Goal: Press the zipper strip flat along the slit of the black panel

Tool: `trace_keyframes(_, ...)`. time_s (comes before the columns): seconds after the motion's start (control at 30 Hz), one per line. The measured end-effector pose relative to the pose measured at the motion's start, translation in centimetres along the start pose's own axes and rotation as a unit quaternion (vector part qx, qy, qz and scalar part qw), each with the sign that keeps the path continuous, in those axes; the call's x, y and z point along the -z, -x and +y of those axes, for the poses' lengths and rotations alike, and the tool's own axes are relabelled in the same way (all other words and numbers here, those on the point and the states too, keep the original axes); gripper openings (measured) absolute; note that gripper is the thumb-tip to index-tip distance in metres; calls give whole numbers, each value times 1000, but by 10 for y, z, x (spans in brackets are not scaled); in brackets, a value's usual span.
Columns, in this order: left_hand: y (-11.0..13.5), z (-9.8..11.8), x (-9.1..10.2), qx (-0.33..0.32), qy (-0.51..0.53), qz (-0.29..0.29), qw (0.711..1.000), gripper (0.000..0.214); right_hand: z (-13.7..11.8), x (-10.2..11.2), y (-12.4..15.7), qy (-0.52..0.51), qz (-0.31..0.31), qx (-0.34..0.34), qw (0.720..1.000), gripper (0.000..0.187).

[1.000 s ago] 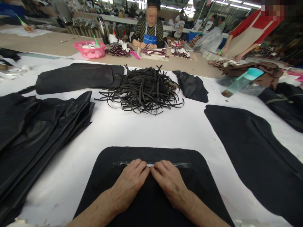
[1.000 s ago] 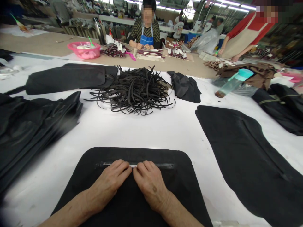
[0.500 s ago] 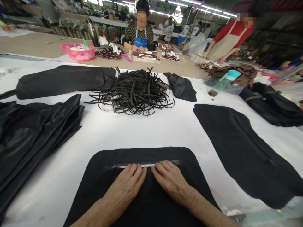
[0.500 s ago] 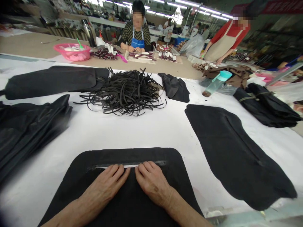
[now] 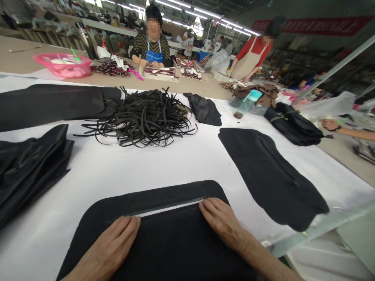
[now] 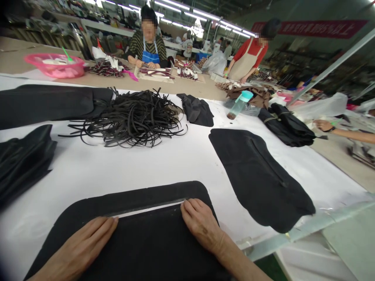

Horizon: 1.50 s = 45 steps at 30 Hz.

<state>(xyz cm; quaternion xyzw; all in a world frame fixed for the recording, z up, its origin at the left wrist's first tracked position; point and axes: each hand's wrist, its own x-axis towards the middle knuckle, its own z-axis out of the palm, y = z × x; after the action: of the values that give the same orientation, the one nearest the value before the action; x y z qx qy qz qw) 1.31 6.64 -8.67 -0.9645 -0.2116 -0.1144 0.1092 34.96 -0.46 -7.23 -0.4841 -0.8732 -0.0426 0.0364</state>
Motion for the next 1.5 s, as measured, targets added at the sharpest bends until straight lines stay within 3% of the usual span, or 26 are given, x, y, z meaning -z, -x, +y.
trace_keyframes(0.17, 12, -7, -8, -27, -5, 7, 1000, 49, -2, 4, 8, -34, 55, -79, 995, 34)
trace_keyframes(0.3, 17, -2, -14, 16, 18, -2, 1000, 47, -5, 4, 7, -66, 68, -137, 986, 32)
trace_keyframes(0.47, 11, -2, -3, 12, 23, -3, 1000, 47, -8, 1, 4, -56, -2, -116, 992, 35)
trace_keyframes(0.7, 4, -1, 5, 22, 41, -44, 998, 44, -5, -7, 14, 9, 29, -93, 995, 42)
trace_keyframes(0.8, 0, -2, 11, 26, 60, -84, 994, 40, -9, -6, 13, 50, 47, -142, 987, 39)
trace_keyframes(0.9, -4, -4, 18, 22, 68, -111, 991, 37, -30, 2, -9, 47, 68, -162, 983, 35)
trace_keyframes(1.0, -6, -3, 20, 22, 67, -131, 989, 37, -68, 8, -52, -66, 98, -72, 990, 37)
trace_keyframes(1.13, -3, 0, 15, 38, 74, -125, 989, 34, -109, 1, -106, -196, 46, -20, 979, 35)
trace_keyframes(1.33, 12, -9, 18, 45, 80, -84, 992, 33, -113, -19, -120, -216, 26, 6, 976, 42)
trace_keyframes(1.5, 29, -22, 26, 100, 101, -60, 988, 29, -113, -18, -122, -178, 10, 25, 984, 46)
